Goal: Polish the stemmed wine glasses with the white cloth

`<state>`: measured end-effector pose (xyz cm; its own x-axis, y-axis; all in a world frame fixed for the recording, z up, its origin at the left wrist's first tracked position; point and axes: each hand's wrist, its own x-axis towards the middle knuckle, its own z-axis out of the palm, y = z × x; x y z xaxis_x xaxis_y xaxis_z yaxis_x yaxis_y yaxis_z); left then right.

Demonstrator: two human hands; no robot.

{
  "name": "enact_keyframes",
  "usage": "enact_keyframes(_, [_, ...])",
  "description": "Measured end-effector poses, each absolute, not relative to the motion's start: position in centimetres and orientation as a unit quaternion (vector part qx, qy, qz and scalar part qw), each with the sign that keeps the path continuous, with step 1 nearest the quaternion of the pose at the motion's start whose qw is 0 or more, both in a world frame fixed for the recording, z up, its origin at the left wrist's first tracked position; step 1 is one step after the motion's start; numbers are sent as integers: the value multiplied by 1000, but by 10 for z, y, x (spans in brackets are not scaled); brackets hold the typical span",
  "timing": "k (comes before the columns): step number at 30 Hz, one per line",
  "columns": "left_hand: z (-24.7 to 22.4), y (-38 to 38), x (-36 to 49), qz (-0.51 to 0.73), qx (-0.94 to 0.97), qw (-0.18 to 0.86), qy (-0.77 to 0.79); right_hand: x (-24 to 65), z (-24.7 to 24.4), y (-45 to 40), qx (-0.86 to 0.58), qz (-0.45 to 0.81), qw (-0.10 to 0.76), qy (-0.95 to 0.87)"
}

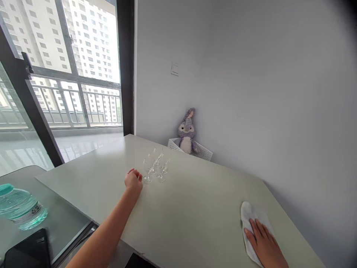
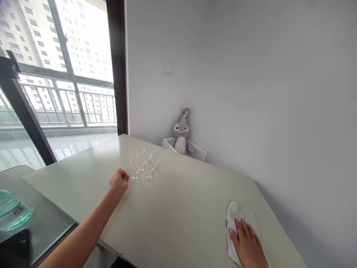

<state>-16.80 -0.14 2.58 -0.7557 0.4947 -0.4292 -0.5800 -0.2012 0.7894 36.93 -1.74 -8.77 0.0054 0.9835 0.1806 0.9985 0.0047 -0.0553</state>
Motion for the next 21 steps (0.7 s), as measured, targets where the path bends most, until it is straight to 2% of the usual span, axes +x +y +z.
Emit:
enact_keyframes(4, [22,-26,-113,728,-72,522,439,315,-74,-31,-623,-62,108,-772])
enact_keyframes(7, [23,-17,-84,690,-88,608,382,278,-56,-43,-589,-63,124,-796])
enact_keyframes(14, [37,29,-80,717,-112,621,295,252,-39,-63,-581,-37,129,-803])
enact_keyframes(21, [35,43,-77,724,-99,635,251,246,-36,-74,-589,-19,142,-795])
